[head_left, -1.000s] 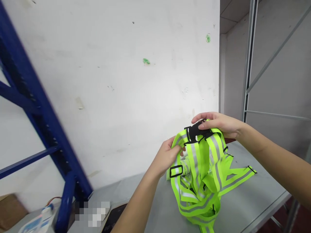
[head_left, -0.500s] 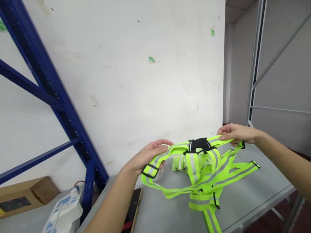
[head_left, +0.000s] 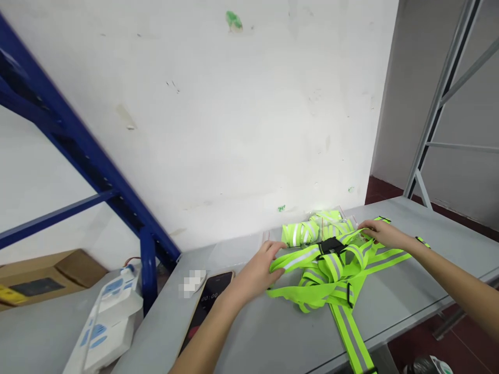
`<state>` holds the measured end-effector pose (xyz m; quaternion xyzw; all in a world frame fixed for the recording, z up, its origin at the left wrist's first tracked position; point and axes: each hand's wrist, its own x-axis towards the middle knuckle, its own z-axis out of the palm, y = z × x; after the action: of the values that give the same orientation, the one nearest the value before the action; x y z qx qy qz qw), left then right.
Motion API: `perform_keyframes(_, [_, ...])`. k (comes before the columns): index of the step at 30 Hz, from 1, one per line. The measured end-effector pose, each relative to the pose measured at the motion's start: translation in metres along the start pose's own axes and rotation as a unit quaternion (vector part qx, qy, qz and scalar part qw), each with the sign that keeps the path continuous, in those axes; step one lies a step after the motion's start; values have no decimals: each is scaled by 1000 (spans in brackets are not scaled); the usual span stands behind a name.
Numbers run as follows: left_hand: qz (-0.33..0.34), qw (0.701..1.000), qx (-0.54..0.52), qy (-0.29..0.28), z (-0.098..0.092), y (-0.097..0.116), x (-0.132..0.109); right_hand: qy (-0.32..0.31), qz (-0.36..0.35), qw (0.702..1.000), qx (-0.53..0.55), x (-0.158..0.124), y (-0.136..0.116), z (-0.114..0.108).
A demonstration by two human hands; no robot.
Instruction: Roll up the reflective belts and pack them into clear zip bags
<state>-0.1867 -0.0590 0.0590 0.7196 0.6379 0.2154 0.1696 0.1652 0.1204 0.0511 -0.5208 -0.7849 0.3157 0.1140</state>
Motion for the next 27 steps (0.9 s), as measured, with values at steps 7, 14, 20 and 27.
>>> perform_keyframes(7, [-18, 993, 47, -104, 24, -1, -40, 114, 55, 991, 37, 1, 19, 30])
perform_keyframes(14, [-30, 999, -15, 10, 40, -17, -31, 55, 75, 994, 52, 6, 44, 26])
perform_keyframes(20, [-132, 918, -371, 47, 31, -25, -37, -56, 84, 993, 68, -5, 42, -5])
perform_keyframes(27, [65, 824, -556, 86, 35, -24, -46, -18, 31, 988, 148, -10, 2, -8])
